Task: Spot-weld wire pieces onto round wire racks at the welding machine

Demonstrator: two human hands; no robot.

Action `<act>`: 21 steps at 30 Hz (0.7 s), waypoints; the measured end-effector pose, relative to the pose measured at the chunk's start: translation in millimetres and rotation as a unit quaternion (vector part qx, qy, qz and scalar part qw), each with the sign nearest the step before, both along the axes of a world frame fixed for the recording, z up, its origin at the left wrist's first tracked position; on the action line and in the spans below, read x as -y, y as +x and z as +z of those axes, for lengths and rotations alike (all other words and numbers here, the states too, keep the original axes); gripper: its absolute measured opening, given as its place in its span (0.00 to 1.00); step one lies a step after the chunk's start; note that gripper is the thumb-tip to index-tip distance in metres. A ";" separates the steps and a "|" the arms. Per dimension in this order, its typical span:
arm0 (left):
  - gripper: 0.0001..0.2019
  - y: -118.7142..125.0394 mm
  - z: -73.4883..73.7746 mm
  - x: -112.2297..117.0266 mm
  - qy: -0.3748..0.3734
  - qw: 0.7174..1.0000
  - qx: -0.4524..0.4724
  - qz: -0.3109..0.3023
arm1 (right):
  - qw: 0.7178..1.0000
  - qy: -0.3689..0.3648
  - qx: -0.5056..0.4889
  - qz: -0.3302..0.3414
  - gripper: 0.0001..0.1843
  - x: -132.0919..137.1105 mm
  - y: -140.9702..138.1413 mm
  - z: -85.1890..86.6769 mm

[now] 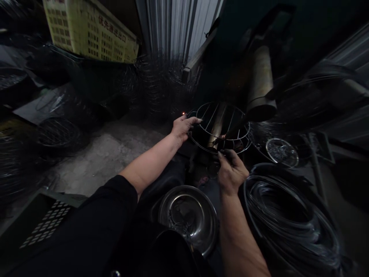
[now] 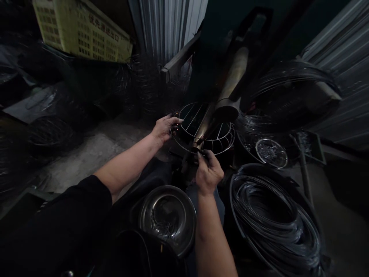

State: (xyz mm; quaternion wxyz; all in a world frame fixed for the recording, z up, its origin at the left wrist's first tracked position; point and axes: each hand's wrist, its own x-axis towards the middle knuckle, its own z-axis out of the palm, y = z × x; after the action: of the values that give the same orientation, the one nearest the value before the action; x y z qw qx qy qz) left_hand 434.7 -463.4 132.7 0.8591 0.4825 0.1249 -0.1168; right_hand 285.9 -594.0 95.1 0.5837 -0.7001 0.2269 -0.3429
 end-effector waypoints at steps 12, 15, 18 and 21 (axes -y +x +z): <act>0.12 70.3 9.0 2.7 0.148 0.980 0.020 -0.130 | 0.563 -0.383 -0.500 0.535 0.18 -72.4 -112.1 -37.2; 0.14 62.5 8.5 -1.1 0.122 0.986 0.005 -0.115 | 0.568 -0.379 -0.495 0.538 0.18 -72.6 -113.4 -36.5; 0.16 41.9 8.2 -10.0 0.092 0.994 -0.007 -0.054 | 0.577 -0.374 -0.495 0.531 0.16 -64.5 -115.1 -32.6; 0.17 14.8 7.3 -15.6 0.073 0.997 -0.015 -0.003 | 0.599 -0.353 -0.491 0.525 0.14 -52.4 -116.7 -25.7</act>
State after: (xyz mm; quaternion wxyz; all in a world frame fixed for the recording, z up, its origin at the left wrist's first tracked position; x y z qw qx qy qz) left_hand 449.5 -447.9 140.0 0.8191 0.5427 0.1444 -0.1173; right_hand 169.3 -541.6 69.4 0.1714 -0.9127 -0.0659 0.3651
